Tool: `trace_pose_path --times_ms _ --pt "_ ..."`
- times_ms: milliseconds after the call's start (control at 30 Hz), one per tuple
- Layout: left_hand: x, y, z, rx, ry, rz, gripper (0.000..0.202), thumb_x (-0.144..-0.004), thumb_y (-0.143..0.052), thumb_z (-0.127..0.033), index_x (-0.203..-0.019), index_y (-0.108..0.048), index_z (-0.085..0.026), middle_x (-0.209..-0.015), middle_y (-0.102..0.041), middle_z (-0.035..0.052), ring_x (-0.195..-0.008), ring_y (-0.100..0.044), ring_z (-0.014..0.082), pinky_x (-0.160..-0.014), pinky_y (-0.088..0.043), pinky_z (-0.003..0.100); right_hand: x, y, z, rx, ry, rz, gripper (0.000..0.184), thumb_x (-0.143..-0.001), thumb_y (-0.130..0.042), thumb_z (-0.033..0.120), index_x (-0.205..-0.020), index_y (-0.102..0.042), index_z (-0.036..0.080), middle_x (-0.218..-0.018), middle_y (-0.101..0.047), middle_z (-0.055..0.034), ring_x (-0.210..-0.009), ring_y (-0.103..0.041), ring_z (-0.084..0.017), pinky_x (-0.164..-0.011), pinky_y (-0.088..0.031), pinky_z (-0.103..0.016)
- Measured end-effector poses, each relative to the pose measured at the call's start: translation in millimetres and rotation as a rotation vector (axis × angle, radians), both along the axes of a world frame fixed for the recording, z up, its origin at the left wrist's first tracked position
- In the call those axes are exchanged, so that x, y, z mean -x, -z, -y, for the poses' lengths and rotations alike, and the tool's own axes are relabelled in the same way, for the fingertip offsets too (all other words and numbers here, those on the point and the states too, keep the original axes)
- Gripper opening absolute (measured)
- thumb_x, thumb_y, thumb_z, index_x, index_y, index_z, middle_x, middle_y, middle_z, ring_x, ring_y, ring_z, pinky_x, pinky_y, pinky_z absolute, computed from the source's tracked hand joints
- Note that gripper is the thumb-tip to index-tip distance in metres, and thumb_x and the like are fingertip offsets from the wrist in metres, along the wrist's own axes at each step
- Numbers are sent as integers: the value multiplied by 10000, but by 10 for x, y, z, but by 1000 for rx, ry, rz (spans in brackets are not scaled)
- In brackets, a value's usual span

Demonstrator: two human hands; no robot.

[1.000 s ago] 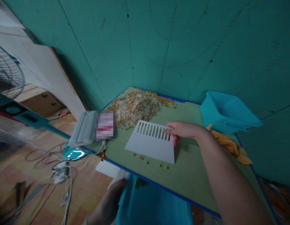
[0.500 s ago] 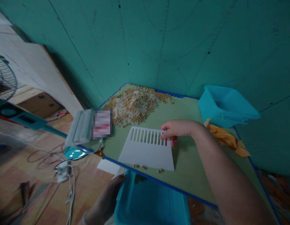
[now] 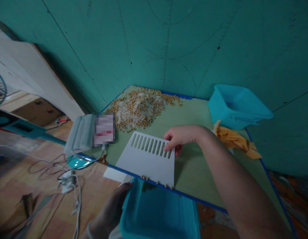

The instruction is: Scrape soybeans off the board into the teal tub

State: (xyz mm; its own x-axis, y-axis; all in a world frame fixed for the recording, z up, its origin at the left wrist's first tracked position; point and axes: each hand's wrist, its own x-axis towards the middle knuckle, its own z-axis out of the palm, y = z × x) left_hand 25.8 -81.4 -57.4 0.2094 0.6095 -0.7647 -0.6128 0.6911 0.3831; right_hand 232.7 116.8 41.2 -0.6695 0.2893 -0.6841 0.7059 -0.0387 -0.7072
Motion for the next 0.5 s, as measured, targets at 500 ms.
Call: trace_pose_path --times_ms 500 --pt "-45 31 2 -44 33 55 261 -751 -477 -270 -883 -653 -130 -620 -711 54 -572 -643 217 -600 -494 322 3 17 -33 85 -32 -65 264 -696 -597 313 -873 -559 121 -760 -646 -17 -556 -596 -85 -524 -479 -196"
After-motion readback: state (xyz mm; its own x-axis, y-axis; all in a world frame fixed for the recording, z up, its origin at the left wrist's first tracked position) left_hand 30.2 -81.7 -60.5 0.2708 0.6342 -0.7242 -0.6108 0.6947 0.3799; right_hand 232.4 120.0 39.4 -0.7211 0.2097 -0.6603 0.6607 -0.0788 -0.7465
